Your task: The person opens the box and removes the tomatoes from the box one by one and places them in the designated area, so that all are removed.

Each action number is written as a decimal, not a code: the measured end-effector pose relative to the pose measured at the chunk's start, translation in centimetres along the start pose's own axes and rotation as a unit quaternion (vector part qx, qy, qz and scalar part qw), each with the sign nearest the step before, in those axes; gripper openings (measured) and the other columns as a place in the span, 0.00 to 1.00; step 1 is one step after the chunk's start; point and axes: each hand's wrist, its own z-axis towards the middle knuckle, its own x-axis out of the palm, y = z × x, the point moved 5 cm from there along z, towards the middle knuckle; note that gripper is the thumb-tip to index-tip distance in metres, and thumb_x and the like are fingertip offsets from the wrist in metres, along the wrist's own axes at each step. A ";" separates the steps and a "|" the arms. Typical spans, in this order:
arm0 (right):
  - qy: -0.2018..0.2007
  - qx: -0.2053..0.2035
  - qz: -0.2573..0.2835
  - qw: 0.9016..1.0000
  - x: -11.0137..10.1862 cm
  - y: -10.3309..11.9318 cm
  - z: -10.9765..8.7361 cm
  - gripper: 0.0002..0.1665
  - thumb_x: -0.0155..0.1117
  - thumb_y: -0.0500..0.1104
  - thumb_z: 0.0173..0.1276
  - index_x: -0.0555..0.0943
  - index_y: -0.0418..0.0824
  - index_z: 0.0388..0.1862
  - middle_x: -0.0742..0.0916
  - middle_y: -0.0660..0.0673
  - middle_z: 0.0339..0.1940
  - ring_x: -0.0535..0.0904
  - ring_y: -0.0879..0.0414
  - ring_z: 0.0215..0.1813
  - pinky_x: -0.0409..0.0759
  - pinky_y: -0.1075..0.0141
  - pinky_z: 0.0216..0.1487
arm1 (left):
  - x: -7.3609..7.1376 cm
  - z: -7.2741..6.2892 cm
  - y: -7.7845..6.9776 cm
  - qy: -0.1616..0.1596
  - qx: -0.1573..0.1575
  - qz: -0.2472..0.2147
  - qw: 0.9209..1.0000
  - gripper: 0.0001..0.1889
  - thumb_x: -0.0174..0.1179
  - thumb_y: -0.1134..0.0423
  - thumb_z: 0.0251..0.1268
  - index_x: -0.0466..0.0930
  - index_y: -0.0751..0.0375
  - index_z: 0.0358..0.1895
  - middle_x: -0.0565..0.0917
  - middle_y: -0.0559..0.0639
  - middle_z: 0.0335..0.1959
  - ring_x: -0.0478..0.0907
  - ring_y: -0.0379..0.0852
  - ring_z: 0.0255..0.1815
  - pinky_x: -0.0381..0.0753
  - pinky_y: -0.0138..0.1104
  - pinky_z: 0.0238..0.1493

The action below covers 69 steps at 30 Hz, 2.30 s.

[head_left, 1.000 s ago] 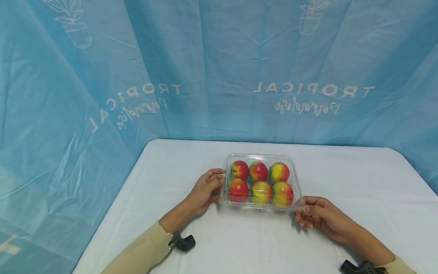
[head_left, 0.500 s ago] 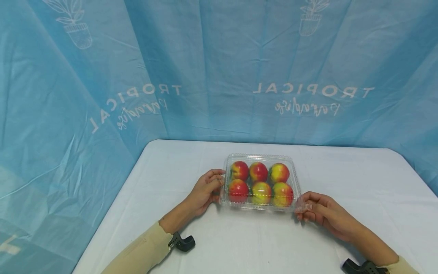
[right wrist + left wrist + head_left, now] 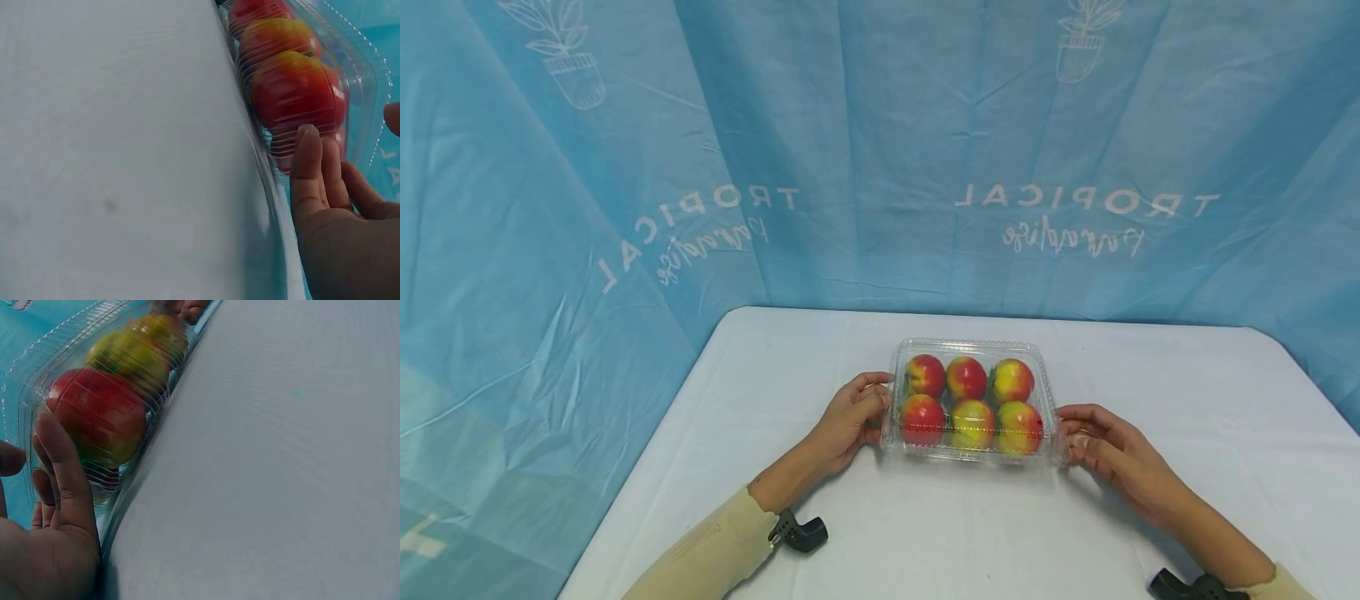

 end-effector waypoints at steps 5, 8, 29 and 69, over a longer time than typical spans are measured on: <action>-0.036 -0.028 -0.026 0.999 0.1 0.6 0.0 0.25 0.46 0.31 0.84 0.65 0.28 0.76 0.79 0.44 0.67 0.81 0.59 0.64 0.83 0.68 0.64 | 0.0 0.0 0.0 0.001 0.001 0.003 1.000 0.25 0.54 0.67 0.74 0.66 0.64 0.72 0.79 0.44 0.43 0.78 0.39 0.34 0.84 0.30 0.26; -0.036 -0.051 -0.026 0.998 0.2 0.9 0.0 0.28 0.44 0.30 0.85 0.62 0.30 0.80 0.74 0.40 0.74 0.79 0.57 0.70 0.80 0.68 0.69 | 0.0 0.0 0.0 0.000 0.002 0.005 1.000 0.25 0.55 0.67 0.74 0.66 0.63 0.72 0.79 0.45 0.44 0.78 0.40 0.32 0.83 0.30 0.25; 0.061 -0.103 -0.089 0.989 1.6 0.8 0.2 0.63 0.60 0.15 0.65 0.40 0.40 0.90 0.40 0.36 0.89 0.47 0.58 0.89 0.56 0.73 0.80 | 0.0 0.0 -0.2 0.015 0.010 -0.006 1.000 0.34 0.55 0.69 0.75 0.62 0.47 0.81 0.78 0.47 0.47 0.81 0.40 0.35 0.84 0.29 0.27; 0.040 -0.103 -0.165 0.980 1.6 0.6 0.7 0.61 0.66 0.21 0.68 0.42 0.38 0.89 0.44 0.34 0.89 0.55 0.61 0.86 0.61 0.75 0.78 | -0.4 -0.4 -1.8 0.027 0.131 0.216 0.967 0.41 0.57 0.66 0.79 0.51 0.31 0.86 0.54 0.38 0.87 0.58 0.49 0.85 0.78 0.46 0.73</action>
